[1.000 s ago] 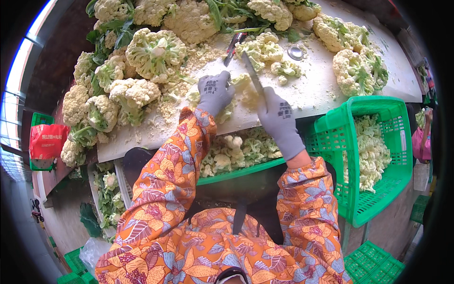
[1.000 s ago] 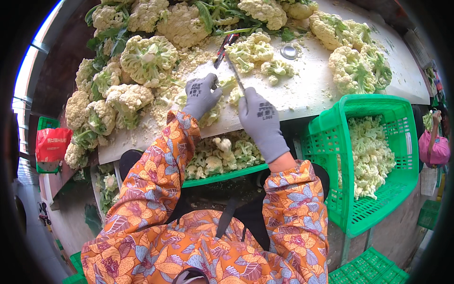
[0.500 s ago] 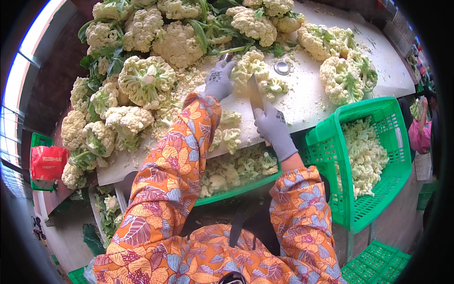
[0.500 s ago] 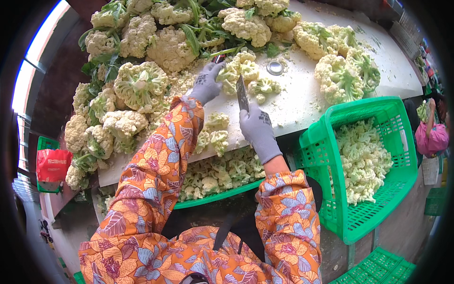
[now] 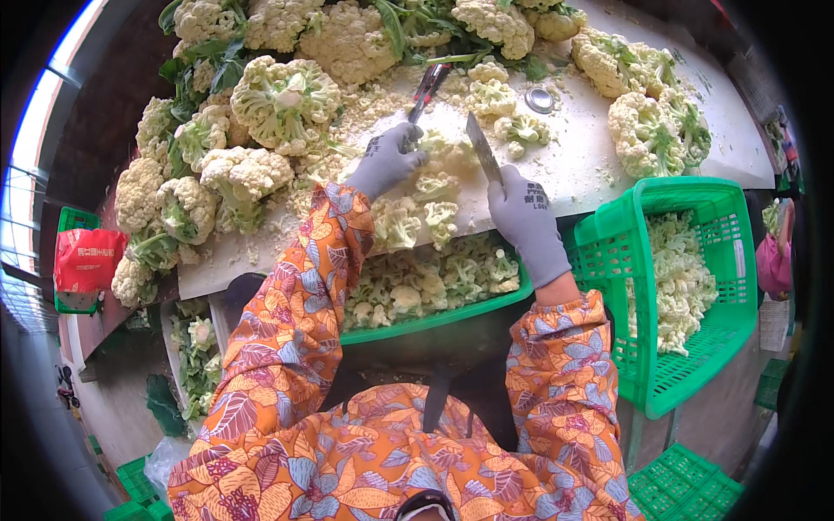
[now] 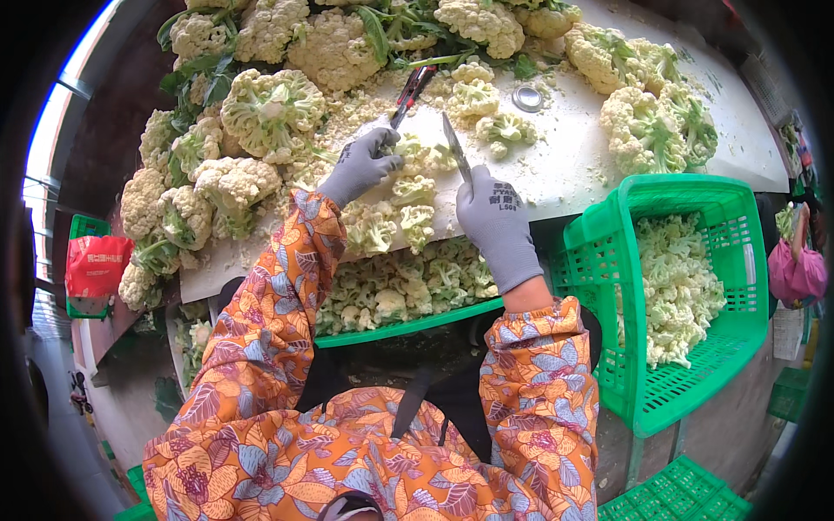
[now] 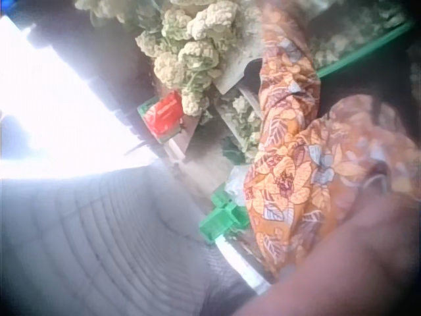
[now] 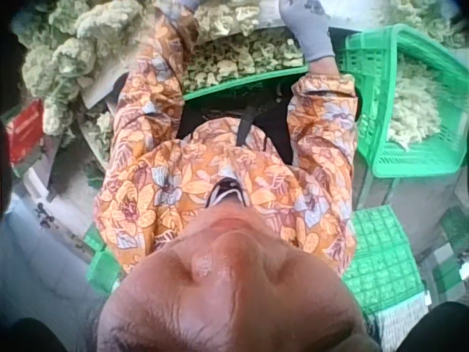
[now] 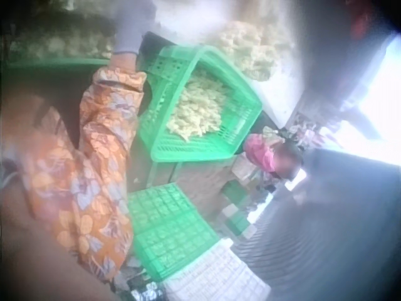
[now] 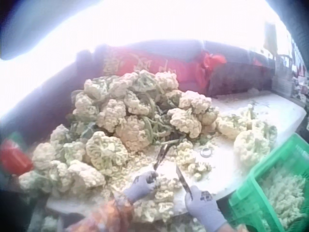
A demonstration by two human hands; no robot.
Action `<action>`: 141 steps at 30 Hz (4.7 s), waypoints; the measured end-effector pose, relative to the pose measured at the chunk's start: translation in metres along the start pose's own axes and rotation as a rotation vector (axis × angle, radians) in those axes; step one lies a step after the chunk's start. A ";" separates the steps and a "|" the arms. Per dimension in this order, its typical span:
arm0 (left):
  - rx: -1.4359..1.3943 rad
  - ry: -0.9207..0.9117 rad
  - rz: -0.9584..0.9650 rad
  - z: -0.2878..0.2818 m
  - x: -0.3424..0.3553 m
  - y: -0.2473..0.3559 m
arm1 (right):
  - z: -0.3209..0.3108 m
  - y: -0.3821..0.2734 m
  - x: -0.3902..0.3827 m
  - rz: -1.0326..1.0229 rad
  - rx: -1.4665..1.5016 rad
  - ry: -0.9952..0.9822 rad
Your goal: The person uses a knife to cut cauliflower florets on a white cutting board and places the pieces into a green basket. The person handles whole cauliflower heads, separates florets, and transfers them into the basket.
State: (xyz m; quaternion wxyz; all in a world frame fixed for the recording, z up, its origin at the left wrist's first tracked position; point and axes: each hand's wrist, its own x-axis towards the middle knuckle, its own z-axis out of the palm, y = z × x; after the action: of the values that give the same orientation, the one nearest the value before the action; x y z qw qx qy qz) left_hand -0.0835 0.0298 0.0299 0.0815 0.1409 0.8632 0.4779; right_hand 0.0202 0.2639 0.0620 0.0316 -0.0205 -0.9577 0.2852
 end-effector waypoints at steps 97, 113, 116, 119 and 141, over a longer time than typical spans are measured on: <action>-0.021 0.063 -0.182 0.025 -0.027 0.000 | 0.051 0.007 0.036 0.024 0.313 -0.108; 0.113 0.021 -0.143 0.011 -0.033 -0.006 | 0.015 -0.014 0.021 0.232 0.880 -0.232; 0.247 0.102 -0.007 0.009 -0.030 0.002 | -0.034 -0.017 0.009 0.201 0.872 -0.149; 0.272 0.128 0.083 0.026 -0.013 0.031 | -0.018 0.021 0.012 0.235 0.754 -0.072; 0.424 0.236 0.399 0.053 0.130 0.030 | 0.009 0.033 0.047 0.218 0.297 0.162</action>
State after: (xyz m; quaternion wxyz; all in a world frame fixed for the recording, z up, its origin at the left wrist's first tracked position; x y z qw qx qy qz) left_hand -0.1869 0.1292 0.0271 -0.1457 0.2650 0.9024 0.3069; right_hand -0.0266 0.2895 0.0390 0.0802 -0.1422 -0.8915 0.4227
